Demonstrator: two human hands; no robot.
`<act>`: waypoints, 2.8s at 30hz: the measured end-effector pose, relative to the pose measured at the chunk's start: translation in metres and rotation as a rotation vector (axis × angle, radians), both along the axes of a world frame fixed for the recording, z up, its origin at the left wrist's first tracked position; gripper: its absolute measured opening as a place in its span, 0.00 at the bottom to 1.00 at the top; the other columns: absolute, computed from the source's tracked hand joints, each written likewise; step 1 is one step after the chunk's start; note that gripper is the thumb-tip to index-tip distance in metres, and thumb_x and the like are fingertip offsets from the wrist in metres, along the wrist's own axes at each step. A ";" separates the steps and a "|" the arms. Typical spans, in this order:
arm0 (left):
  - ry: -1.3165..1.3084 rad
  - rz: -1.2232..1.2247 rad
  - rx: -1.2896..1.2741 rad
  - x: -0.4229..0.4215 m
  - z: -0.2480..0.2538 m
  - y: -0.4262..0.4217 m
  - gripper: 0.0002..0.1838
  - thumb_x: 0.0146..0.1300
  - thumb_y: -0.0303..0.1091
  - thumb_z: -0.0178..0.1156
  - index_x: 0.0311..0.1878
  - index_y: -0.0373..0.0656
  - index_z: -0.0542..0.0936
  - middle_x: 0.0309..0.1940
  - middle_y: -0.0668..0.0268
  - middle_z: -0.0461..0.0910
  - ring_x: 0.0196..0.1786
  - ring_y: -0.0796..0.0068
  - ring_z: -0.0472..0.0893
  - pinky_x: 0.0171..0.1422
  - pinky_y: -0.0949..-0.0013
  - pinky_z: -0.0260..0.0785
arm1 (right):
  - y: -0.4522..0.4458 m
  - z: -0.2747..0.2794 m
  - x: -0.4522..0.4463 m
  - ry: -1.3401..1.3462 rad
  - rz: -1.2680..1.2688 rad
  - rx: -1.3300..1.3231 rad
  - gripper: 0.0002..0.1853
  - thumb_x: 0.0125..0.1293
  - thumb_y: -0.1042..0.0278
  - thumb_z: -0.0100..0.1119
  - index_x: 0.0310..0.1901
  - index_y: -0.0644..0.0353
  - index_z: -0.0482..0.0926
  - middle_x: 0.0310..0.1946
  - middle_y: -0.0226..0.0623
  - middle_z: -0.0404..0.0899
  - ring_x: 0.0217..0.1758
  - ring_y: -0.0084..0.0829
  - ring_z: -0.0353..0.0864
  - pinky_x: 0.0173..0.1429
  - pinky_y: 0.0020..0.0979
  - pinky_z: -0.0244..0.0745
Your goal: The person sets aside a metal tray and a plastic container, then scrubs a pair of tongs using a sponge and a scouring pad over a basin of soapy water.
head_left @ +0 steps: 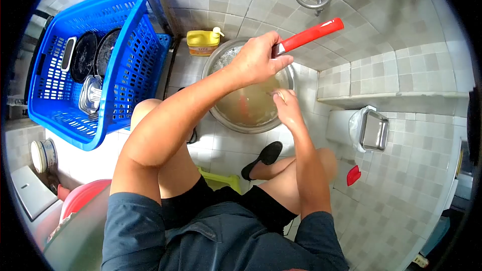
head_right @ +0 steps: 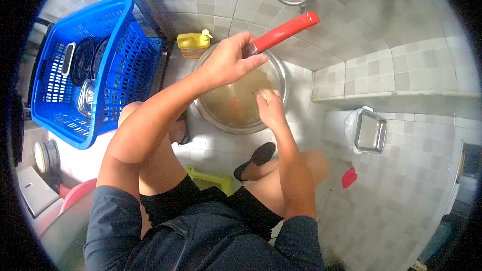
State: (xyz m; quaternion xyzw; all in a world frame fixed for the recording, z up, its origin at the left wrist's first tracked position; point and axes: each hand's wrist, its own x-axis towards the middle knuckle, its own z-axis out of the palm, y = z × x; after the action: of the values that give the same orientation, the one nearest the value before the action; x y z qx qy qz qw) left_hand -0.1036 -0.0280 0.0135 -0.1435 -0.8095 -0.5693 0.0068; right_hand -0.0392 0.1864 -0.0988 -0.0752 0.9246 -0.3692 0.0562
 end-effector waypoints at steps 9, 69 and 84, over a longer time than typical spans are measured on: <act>0.026 0.024 0.280 0.004 0.002 0.003 0.12 0.63 0.37 0.67 0.37 0.39 0.76 0.25 0.68 0.75 0.29 0.79 0.73 0.34 0.69 0.68 | 0.030 0.015 0.031 -0.115 0.002 -0.101 0.14 0.72 0.68 0.53 0.52 0.66 0.81 0.47 0.44 0.80 0.51 0.36 0.77 0.60 0.35 0.71; 0.401 0.027 -0.314 -0.002 -0.007 0.016 0.06 0.52 0.29 0.60 0.34 0.39 0.80 0.33 0.57 0.79 0.44 0.51 0.78 0.52 0.54 0.72 | 0.027 -0.017 0.040 -0.364 0.020 0.010 0.12 0.67 0.73 0.50 0.44 0.64 0.83 0.40 0.49 0.85 0.46 0.49 0.84 0.53 0.42 0.76; 0.351 0.008 -0.372 -0.002 -0.010 0.022 0.05 0.51 0.29 0.59 0.32 0.40 0.80 0.33 0.56 0.78 0.44 0.51 0.78 0.52 0.53 0.73 | 0.030 -0.017 0.041 -0.280 0.047 0.011 0.10 0.68 0.73 0.52 0.44 0.64 0.82 0.39 0.51 0.85 0.45 0.51 0.84 0.51 0.45 0.76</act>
State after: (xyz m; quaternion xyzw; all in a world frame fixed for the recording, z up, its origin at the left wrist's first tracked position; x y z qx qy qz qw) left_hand -0.1056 -0.0060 0.0032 -0.2357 -0.8874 -0.3768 0.1226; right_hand 0.0015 0.2168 -0.1161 -0.0443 0.9076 -0.3697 0.1938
